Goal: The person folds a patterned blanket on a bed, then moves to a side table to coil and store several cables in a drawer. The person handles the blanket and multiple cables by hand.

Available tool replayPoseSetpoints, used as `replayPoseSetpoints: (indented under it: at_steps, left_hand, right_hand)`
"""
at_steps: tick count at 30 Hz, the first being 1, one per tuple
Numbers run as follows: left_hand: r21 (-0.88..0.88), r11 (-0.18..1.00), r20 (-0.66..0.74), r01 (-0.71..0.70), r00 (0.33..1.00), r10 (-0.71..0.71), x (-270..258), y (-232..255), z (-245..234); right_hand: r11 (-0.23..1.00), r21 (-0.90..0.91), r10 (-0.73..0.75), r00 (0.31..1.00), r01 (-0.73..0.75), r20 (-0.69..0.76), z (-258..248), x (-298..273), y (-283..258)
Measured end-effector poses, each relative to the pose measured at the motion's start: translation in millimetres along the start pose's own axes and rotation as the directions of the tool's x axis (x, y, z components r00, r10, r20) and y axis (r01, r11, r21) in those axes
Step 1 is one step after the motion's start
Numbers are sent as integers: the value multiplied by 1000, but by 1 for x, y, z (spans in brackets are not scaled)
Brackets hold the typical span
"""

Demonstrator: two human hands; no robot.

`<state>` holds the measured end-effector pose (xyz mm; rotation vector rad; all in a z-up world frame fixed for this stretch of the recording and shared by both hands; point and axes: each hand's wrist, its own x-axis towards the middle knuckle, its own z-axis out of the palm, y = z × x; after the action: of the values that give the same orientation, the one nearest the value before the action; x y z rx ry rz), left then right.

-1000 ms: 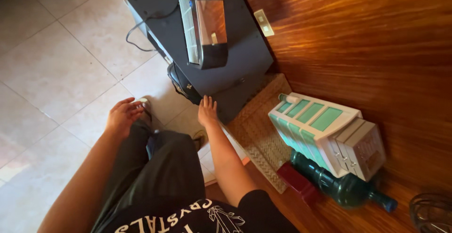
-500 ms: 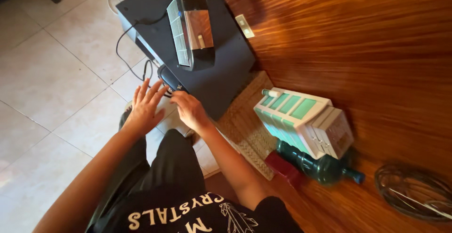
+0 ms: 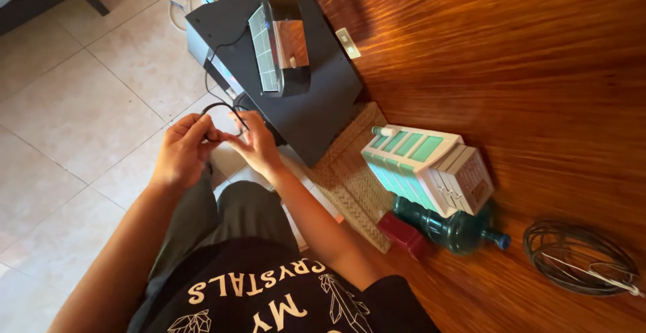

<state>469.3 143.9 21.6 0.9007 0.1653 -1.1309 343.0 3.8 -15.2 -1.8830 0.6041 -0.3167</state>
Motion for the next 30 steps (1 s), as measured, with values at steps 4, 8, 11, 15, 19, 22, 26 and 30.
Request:
replayPoseSetpoints:
  at_steps: [4,8,11,15,19,22,26,30]
  left_hand:
    - [65,998,-19,4,1000,-2,-16,25,8]
    - [-74,997,54,-35,998,39,-24,37,-4]
    - [-132,991,56,-37,997,45,-17,33,-32]
    - [-127,990,-161,-58,986,37,17,-4,-86]
    - [-181,933,-224,312,910,-348,61,-88,-119]
    - [-310,790,32,528,837,-547,97,-147,-120]
    - [-397,764,253,509,861,-442,146,-172,-95]
    - [-198,927,125,317,947,-297,155,-147,-63]
  right_hand:
    - [791,-380,-492,868,479,69,-1,12,-15]
    - [869,-178,-440,886,461,146,2,13,-18]
    - [998,64,-25,962,8,271,14,5,-14]
    - [872,484,17,992,-75,123,19,8,-15]
    - [658,734,246,969,-168,1,-2,13,-27]
    - [513,821,362,931,-249,56,-20,12,-26]
    - [343,818,493,829,-462,262,-41,7,8]
    - [208,767,639,678,-607,364,-54,2,64]
